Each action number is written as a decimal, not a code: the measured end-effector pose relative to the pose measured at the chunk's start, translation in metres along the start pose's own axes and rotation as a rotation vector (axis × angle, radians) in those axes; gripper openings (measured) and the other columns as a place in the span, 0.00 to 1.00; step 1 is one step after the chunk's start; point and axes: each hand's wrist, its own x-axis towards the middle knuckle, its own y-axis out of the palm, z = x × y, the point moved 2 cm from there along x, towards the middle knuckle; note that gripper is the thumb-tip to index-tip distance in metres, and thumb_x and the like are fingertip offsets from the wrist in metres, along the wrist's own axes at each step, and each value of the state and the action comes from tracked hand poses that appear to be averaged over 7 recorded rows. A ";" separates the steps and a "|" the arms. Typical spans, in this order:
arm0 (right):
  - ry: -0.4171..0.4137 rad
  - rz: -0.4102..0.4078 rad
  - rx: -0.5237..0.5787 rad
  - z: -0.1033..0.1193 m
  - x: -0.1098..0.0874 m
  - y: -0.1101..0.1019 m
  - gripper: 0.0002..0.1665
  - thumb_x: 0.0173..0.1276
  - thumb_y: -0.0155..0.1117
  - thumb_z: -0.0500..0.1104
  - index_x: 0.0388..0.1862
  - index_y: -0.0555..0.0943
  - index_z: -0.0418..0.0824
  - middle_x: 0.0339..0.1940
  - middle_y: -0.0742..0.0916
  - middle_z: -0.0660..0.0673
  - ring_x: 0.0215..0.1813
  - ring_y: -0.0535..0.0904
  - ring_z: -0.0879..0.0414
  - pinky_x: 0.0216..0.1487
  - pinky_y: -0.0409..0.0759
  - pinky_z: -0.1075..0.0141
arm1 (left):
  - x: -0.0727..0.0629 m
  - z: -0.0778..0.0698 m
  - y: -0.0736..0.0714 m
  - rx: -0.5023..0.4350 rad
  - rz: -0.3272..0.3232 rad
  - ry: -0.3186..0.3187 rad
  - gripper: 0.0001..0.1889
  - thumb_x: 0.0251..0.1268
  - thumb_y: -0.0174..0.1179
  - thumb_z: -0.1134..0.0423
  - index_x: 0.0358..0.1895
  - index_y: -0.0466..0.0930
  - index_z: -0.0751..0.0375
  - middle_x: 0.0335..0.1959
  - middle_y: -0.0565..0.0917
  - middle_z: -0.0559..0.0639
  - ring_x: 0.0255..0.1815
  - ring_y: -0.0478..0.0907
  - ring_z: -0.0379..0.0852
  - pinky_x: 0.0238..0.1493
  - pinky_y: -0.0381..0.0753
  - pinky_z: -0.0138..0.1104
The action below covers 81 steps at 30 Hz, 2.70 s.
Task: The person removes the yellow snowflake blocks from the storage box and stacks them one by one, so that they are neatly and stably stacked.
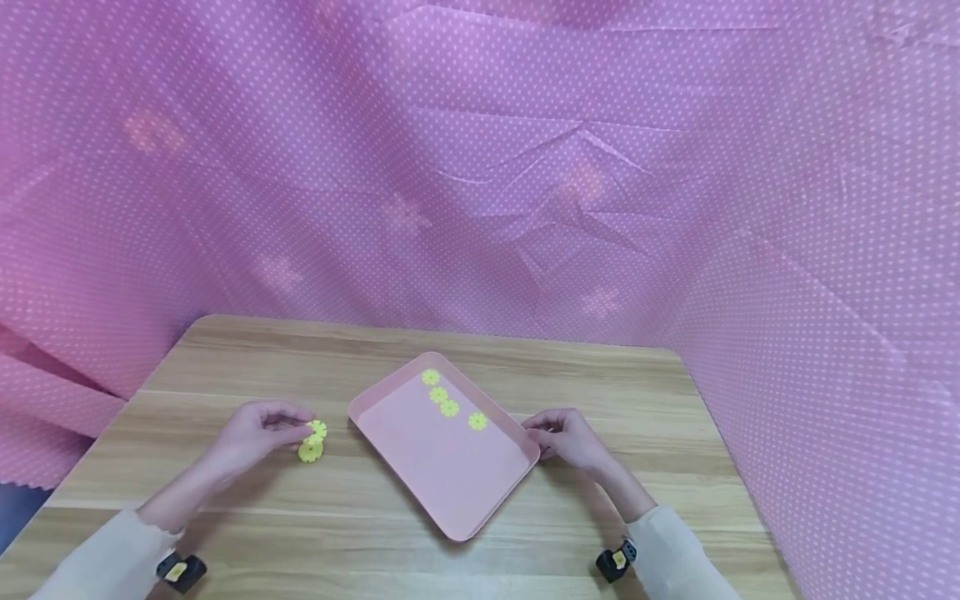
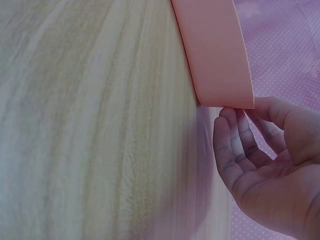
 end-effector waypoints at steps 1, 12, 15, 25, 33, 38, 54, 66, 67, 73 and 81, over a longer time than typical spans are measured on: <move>0.000 0.001 0.001 0.000 0.000 0.000 0.19 0.75 0.64 0.34 0.59 0.82 0.23 0.52 0.89 0.26 0.39 0.87 0.62 0.42 0.91 0.65 | -0.001 0.003 -0.002 -0.001 0.000 -0.004 0.17 0.68 0.70 0.69 0.54 0.82 0.78 0.48 0.89 0.63 0.41 0.86 0.35 0.46 0.91 0.31; 0.005 -0.013 -0.006 0.000 -0.006 0.004 0.19 0.75 0.64 0.33 0.59 0.82 0.22 0.52 0.89 0.26 0.39 0.86 0.63 0.42 0.91 0.66 | -0.008 0.022 -0.008 0.019 -0.006 -0.063 0.17 0.68 0.69 0.67 0.54 0.83 0.76 0.45 0.90 0.57 0.39 0.86 0.39 0.42 0.90 0.31; 0.009 -0.013 -0.012 0.000 -0.007 0.005 0.18 0.75 0.64 0.34 0.59 0.82 0.23 0.53 0.89 0.27 0.40 0.86 0.63 0.43 0.92 0.65 | -0.008 0.025 -0.006 0.031 -0.001 -0.078 0.16 0.67 0.69 0.68 0.53 0.84 0.76 0.44 0.90 0.56 0.38 0.85 0.39 0.41 0.90 0.30; 0.019 -0.015 -0.014 0.002 -0.008 0.006 0.18 0.76 0.64 0.34 0.59 0.82 0.24 0.53 0.89 0.27 0.39 0.87 0.61 0.43 0.92 0.63 | -0.006 0.030 -0.007 0.072 -0.014 -0.103 0.15 0.67 0.69 0.68 0.53 0.85 0.74 0.43 0.90 0.57 0.37 0.85 0.39 0.38 0.89 0.29; 0.024 -0.015 -0.012 0.004 -0.003 0.004 0.18 0.76 0.64 0.35 0.60 0.82 0.24 0.53 0.89 0.27 0.40 0.87 0.60 0.44 0.92 0.62 | 0.002 0.032 -0.007 0.073 -0.001 -0.107 0.15 0.68 0.69 0.68 0.53 0.85 0.74 0.45 0.91 0.59 0.37 0.85 0.39 0.39 0.89 0.29; 0.026 -0.017 -0.009 0.004 0.000 0.003 0.19 0.76 0.64 0.35 0.60 0.82 0.24 0.53 0.89 0.27 0.39 0.88 0.60 0.44 0.92 0.62 | 0.006 0.033 -0.009 0.087 0.012 -0.074 0.16 0.68 0.69 0.68 0.53 0.84 0.76 0.45 0.91 0.62 0.35 0.84 0.38 0.37 0.88 0.30; 0.021 -0.010 -0.007 0.004 0.001 0.001 0.19 0.76 0.64 0.34 0.60 0.82 0.23 0.53 0.89 0.26 0.40 0.88 0.61 0.43 0.92 0.65 | 0.006 0.032 -0.007 0.122 0.005 -0.071 0.14 0.66 0.70 0.70 0.51 0.85 0.76 0.44 0.91 0.63 0.33 0.83 0.38 0.35 0.86 0.29; 0.022 -0.013 -0.016 0.004 0.002 0.001 0.19 0.76 0.64 0.34 0.59 0.82 0.23 0.53 0.89 0.26 0.39 0.87 0.61 0.44 0.92 0.63 | 0.008 0.027 -0.008 0.134 -0.002 -0.087 0.16 0.68 0.70 0.66 0.53 0.84 0.74 0.47 0.90 0.62 0.37 0.84 0.40 0.38 0.87 0.29; 0.021 -0.014 -0.018 0.004 0.002 0.001 0.19 0.76 0.64 0.34 0.59 0.82 0.23 0.53 0.89 0.26 0.39 0.87 0.61 0.43 0.92 0.63 | 0.008 0.025 -0.007 0.134 -0.002 -0.088 0.16 0.69 0.69 0.65 0.54 0.84 0.73 0.48 0.90 0.62 0.37 0.84 0.39 0.38 0.87 0.29; 0.015 -0.017 -0.023 0.003 0.001 0.001 0.18 0.76 0.64 0.34 0.60 0.82 0.23 0.53 0.89 0.27 0.39 0.87 0.62 0.43 0.92 0.64 | 0.015 0.002 0.005 0.097 0.010 -0.028 0.18 0.72 0.68 0.64 0.57 0.83 0.74 0.50 0.89 0.64 0.40 0.85 0.41 0.41 0.88 0.30; 0.016 -0.010 -0.015 0.002 0.001 0.003 0.19 0.76 0.64 0.34 0.60 0.82 0.24 0.53 0.89 0.27 0.40 0.87 0.62 0.43 0.92 0.64 | 0.031 -0.025 0.036 0.037 0.000 0.012 0.16 0.70 0.69 0.65 0.54 0.84 0.74 0.46 0.89 0.66 0.38 0.88 0.50 0.40 0.92 0.38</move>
